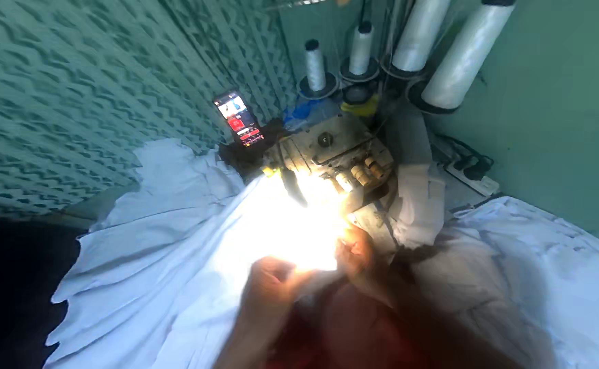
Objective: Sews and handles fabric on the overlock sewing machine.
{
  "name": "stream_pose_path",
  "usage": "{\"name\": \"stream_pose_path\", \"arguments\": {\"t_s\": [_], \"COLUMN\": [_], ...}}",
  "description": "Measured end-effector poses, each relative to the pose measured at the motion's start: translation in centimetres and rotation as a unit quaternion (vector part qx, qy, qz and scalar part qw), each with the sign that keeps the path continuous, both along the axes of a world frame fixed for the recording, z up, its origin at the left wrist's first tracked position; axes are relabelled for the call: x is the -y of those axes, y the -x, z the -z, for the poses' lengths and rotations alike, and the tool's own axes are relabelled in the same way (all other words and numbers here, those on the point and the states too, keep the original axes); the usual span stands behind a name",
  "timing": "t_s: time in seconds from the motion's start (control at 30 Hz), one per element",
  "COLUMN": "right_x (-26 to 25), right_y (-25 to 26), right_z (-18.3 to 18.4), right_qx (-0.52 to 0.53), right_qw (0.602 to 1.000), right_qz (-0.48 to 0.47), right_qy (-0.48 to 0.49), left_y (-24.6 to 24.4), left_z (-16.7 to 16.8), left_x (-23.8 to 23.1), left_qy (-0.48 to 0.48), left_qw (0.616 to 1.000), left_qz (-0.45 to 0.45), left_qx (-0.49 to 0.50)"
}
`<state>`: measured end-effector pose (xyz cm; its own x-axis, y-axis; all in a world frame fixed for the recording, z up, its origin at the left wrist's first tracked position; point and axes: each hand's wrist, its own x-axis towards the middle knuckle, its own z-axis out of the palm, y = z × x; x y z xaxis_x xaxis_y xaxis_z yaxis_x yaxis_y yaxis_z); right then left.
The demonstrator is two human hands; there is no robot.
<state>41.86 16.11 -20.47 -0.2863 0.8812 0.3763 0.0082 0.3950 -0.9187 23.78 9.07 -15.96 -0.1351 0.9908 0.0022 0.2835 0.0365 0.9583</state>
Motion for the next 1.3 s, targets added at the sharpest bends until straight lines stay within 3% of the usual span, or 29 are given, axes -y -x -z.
{"name": "stream_pose_path", "arguments": {"t_s": [0.1, 0.2, 0.27, 0.37, 0.47, 0.63, 0.77, 0.8, 0.87, 0.93, 1.07, 1.13, 1.2, 1.23, 1.3], "right_x": [2.0, 4.7, 6.2, 7.8, 8.6, 8.8, 8.3, 8.1, 7.4, 7.0, 6.3, 6.1, 6.3, 6.9, 9.1], "right_y": [-1.9, -3.8, -4.2, -4.1, -3.7, -2.6, -2.8, -2.8, -2.9, -3.5, -4.4, -4.4, -4.4, -4.5, -5.0], "right_z": [-3.1, -3.8, -1.5, 3.1, 6.4, 5.1, 5.0, 4.4, 2.6, 0.4, -1.9, -1.8, -1.4, -1.3, -2.3], "right_qx": [-0.054, -0.058, -0.052, 0.043, 0.105, 0.029, -0.006, -0.01, -0.032, -0.066, -0.181, -0.214, -0.195, -0.167, -0.096], "right_qw": [0.996, 0.997, 0.999, 0.995, 0.989, 0.994, 0.996, 0.996, 0.996, 0.996, 0.977, 0.957, 0.96, 0.97, 0.989], "right_qz": [-0.074, -0.035, 0.008, 0.086, 0.099, 0.108, 0.065, 0.059, 0.052, 0.039, -0.063, -0.07, -0.042, -0.029, -0.043], "right_qy": [-0.019, -0.04, -0.007, 0.032, -0.01, -0.016, -0.056, -0.062, -0.063, -0.052, 0.098, 0.182, 0.195, 0.173, 0.102], "left_y": [-2.0, -3.3, -4.4, -6.2, -7.7, -8.1, -5.9, -5.3, -4.6, -4.1, -4.4, -4.5, -3.2, -1.9, 1.4], "left_z": [-0.9, -0.8, 1.2, 5.3, 7.4, 6.6, 5.3, 4.6, 3.1, 0.7, -1.8, -1.3, -0.2, 0.4, 1.3], "left_x": [1.9, 3.4, 4.4, 5.8, 6.9, 6.3, 3.7, 3.1, 2.7, 2.9, 3.7, 2.9, 0.6, -1.0, -3.7], "left_qy": [-0.248, -0.307, -0.257, -0.166, -0.137, -0.146, 0.029, 0.034, -0.087, -0.204, -0.199, -0.18, -0.199, -0.205, -0.156], "left_qw": [0.963, 0.946, 0.961, 0.979, 0.985, 0.986, 0.975, 0.975, 0.99, 0.977, 0.964, 0.969, 0.966, 0.942, 0.852], "left_qz": [0.042, 0.038, 0.014, -0.018, -0.018, -0.078, -0.086, -0.073, -0.058, -0.007, 0.153, 0.163, 0.116, 0.087, 0.087], "left_qx": [-0.095, -0.097, -0.105, -0.116, -0.1, -0.026, 0.203, 0.206, 0.091, 0.058, 0.087, 0.05, -0.114, -0.252, -0.492]}}
